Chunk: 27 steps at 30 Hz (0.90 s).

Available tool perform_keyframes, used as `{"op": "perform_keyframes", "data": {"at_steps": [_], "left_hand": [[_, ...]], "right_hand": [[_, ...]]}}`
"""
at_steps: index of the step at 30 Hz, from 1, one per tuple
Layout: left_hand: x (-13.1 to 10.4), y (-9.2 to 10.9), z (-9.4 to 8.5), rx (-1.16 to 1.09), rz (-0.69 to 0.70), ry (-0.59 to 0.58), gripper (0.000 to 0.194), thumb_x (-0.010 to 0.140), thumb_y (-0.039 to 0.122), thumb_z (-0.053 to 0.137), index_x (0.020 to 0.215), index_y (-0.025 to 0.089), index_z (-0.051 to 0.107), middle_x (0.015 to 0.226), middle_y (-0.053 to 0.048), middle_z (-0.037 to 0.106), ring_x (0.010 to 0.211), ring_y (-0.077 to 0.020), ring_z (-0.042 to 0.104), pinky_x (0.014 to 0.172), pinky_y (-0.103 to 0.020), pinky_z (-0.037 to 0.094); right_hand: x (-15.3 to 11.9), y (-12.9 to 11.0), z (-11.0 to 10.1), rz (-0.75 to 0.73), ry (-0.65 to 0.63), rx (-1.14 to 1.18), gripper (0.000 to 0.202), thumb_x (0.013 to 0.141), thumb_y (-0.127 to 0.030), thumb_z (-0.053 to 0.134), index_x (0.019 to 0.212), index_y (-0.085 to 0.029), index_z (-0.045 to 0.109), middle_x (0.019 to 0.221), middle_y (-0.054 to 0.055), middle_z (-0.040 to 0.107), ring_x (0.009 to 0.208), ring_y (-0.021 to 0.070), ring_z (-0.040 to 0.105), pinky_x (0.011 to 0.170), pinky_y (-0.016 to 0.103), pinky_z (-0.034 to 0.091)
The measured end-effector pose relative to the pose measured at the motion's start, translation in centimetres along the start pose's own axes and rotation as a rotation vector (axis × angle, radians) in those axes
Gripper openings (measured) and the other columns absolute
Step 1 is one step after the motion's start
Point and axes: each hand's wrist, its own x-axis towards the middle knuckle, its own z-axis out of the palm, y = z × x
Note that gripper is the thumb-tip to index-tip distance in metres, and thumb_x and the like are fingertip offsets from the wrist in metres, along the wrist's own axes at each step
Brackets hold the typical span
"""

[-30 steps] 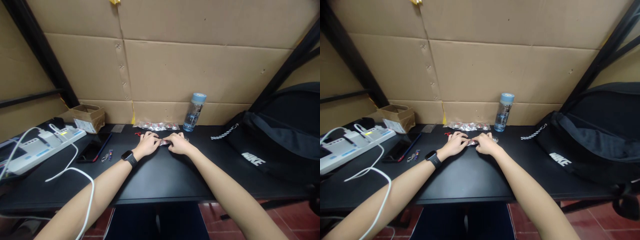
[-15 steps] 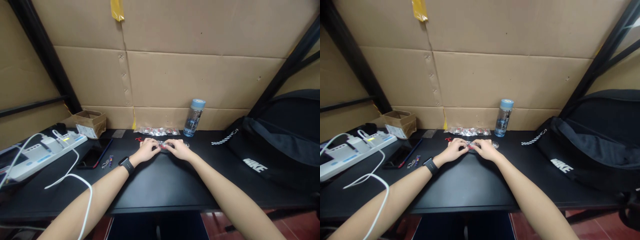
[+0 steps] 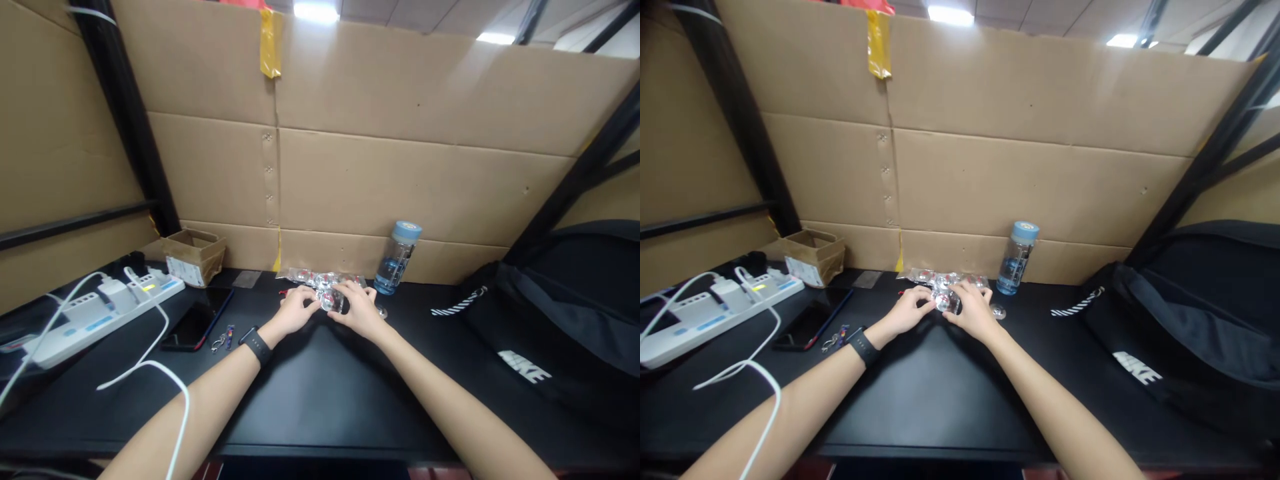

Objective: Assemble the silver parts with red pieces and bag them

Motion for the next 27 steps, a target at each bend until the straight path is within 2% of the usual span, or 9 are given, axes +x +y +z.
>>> {"op": "perform_keyframes", "data": {"at_steps": [6,10,13,15,18,22,25,27], "left_hand": [[-0.1,0.4,-1.2,0.090,-0.141,0.061,0.020,0.095,0.040,0.058,0.097,0.026,0.073,0.128,-0.003,0.067,0.124,-0.0289,0.052,0.102,-0.046,0.041],[0.3,0.0,-2.2,0.101,-0.229,0.100,0.025,0.095,0.044,0.056,0.097,0.028,0.075,0.124,-0.003,0.068,0.122,-0.0304,0.053,0.100,-0.048,0.041],[0.6,-0.7,-3.3,0.152,-0.241,0.103,0.026,0.095,0.043,0.055,0.093,0.030,0.077,0.121,-0.003,0.069,0.120,-0.0312,0.053,0.098,-0.048,0.041],[0.7,-1.3,-4.4,0.221,-0.238,0.163,0.020,0.093,0.036,0.058,0.091,0.030,0.077,0.119,-0.004,0.069,0.119,-0.0307,0.052,0.097,-0.047,0.040],[0.9,-2.3,-6.7,0.298,-0.243,0.321,0.017,0.091,0.028,0.060,0.098,0.029,0.075,0.118,-0.006,0.068,0.119,-0.0295,0.051,0.098,-0.046,0.040],[1.2,-4.0,-9.7,0.348,-0.326,0.465,0.018,0.090,0.026,0.058,0.100,0.028,0.072,0.118,-0.006,0.068,0.118,-0.0311,0.052,0.095,-0.046,0.042],[1.2,-5.2,-10.7,0.379,-0.371,0.440,0.017,0.088,0.026,0.058,0.099,0.028,0.072,0.118,-0.007,0.068,0.118,-0.0333,0.053,0.092,-0.046,0.043],[1.1,-5.6,-10.5,0.396,-0.316,0.366,0.018,0.088,0.024,0.058,0.100,0.027,0.071,0.116,-0.007,0.069,0.115,-0.0319,0.056,0.091,-0.045,0.043]], "right_hand": [[3.3,-0.8,0.3,-0.153,-0.008,-0.111,0.046,0.079,-0.039,0.074,0.123,-0.026,0.066,0.125,0.010,0.069,0.114,0.0321,0.057,0.096,0.046,0.027],[5.8,-0.7,1.1,-0.159,-0.018,-0.115,0.045,0.076,-0.037,0.075,0.120,-0.026,0.067,0.118,0.009,0.071,0.109,0.0303,0.057,0.092,0.044,0.026],[8.0,0.0,1.9,-0.122,-0.035,-0.131,0.043,0.076,-0.036,0.075,0.117,-0.026,0.068,0.115,0.009,0.071,0.108,0.0305,0.057,0.092,0.043,0.025],[9.5,0.5,2.5,-0.090,-0.061,-0.149,0.041,0.076,-0.036,0.074,0.116,-0.026,0.069,0.114,0.009,0.071,0.108,0.0305,0.056,0.091,0.042,0.025],[11.1,1.3,3.3,-0.077,-0.115,-0.164,0.041,0.077,-0.033,0.075,0.117,-0.026,0.068,0.112,0.008,0.072,0.108,0.0296,0.056,0.089,0.040,0.026],[11.6,1.7,4.5,-0.086,-0.140,-0.189,0.033,0.083,-0.029,0.074,0.115,-0.026,0.069,0.112,0.008,0.072,0.108,0.0282,0.056,0.089,0.040,0.028],[11.1,1.7,5.0,-0.097,-0.118,-0.202,0.027,0.087,-0.029,0.072,0.114,-0.030,0.071,0.126,0.008,0.068,0.116,0.0293,0.054,0.091,0.043,0.031],[10.6,1.9,4.6,-0.085,-0.093,-0.186,0.025,0.089,-0.032,0.070,0.114,-0.030,0.072,0.132,0.008,0.065,0.120,0.0303,0.052,0.093,0.045,0.032]]}}
